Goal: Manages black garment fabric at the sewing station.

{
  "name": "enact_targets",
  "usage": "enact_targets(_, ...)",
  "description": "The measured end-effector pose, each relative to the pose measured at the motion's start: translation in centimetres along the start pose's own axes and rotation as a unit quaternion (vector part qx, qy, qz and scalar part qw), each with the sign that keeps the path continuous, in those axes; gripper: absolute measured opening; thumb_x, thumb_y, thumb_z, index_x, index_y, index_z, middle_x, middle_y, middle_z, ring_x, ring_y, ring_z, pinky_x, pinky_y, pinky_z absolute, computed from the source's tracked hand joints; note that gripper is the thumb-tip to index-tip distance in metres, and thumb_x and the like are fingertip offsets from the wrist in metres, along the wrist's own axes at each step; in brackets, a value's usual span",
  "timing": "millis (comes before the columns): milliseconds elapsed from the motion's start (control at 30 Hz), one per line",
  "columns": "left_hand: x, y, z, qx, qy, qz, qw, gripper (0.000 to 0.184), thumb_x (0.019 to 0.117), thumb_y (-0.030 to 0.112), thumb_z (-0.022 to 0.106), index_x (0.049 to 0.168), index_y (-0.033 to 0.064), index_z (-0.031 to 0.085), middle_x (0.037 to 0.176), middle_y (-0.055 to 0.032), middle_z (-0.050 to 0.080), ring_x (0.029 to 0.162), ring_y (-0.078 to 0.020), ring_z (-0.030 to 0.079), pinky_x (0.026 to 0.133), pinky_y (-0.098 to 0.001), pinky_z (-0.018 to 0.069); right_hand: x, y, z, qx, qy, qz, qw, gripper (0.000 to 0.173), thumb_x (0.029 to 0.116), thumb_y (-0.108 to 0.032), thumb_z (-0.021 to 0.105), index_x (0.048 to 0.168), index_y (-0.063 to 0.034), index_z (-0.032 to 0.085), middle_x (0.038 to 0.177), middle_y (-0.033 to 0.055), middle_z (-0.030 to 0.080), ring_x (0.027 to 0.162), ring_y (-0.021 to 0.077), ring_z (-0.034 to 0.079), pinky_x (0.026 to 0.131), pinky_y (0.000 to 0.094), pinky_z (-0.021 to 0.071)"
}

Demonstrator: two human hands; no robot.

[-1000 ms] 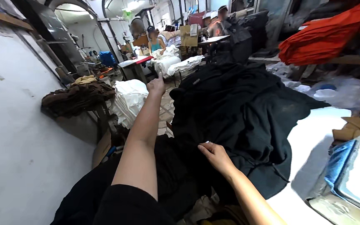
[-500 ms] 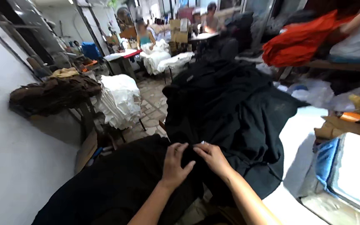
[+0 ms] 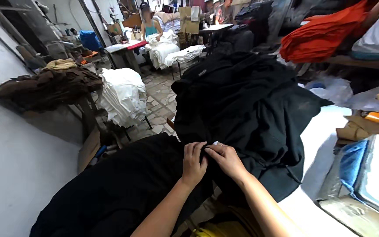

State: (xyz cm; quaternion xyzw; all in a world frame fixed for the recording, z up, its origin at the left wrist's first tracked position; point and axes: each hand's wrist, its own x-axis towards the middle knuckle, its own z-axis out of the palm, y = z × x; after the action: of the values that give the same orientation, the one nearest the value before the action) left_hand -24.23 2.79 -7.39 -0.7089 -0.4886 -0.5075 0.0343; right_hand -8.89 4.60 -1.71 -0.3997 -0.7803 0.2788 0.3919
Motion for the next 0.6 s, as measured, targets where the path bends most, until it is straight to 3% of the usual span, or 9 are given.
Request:
enact_targets(133,-0.1,0.0,0.4,0.004,0.014,0.002,1.000,0.037,0.0882,0.011,0.061,0.122,-0.0009,0.069,0.117,-0.0210,0.067,0.115,-0.0379,0.061,0.102,-0.0459,0.0484,0.0,-0.1,-0.1,0.001,-0.005,0.003,1.000,0.031,0.1032,-0.024,0.057,0.105,-0.0032,0.079,0.101,0.0136,0.076,0.101,0.0216,0.070,0.095,0.0400,0.0520)
enact_targets(300,-1.0,0.0,0.8,-0.012,0.031,-0.007,0.999,0.033,0.0969,0.006,0.053,0.126,-0.0021,0.067,0.118,-0.0208,0.067,0.116,-0.0365,0.061,0.105,-0.0448,0.0468,-0.1,0.0,-0.1,-0.007,-0.016,0.006,1.000,0.032,0.1036,-0.026,0.056,0.105,-0.0042,0.079,0.099,0.0129,0.075,0.099,0.0211,0.069,0.092,0.0393,0.0516)
enact_targets(467,-0.9,-0.5,0.8,-0.090,0.062,-0.028,0.994,0.030,0.0937,-0.004,0.047,0.110,-0.0036,0.073,0.111,-0.0200,0.070,0.110,-0.0310,0.064,0.102,-0.0396,0.0484,-0.1,-0.2,-0.2,-0.009,-0.030,0.006,0.999,0.032,0.1035,-0.026,0.057,0.105,-0.0040,0.080,0.100,0.0137,0.075,0.101,0.0225,0.069,0.094,0.0402,0.0511)
enact_targets(600,-1.0,-0.9,1.4,-0.089,0.071,-0.021,0.993,0.025,0.0933,-0.004,0.051,0.107,-0.0043,0.072,0.110,-0.0203,0.069,0.108,-0.0290,0.064,0.100,-0.0368,0.0494,-0.1,-0.2,-0.2,-0.005,-0.039,0.012,0.999,0.033,0.1038,-0.027,0.056,0.107,-0.0046,0.080,0.100,0.0135,0.075,0.100,0.0223,0.069,0.093,0.0406,0.0509)
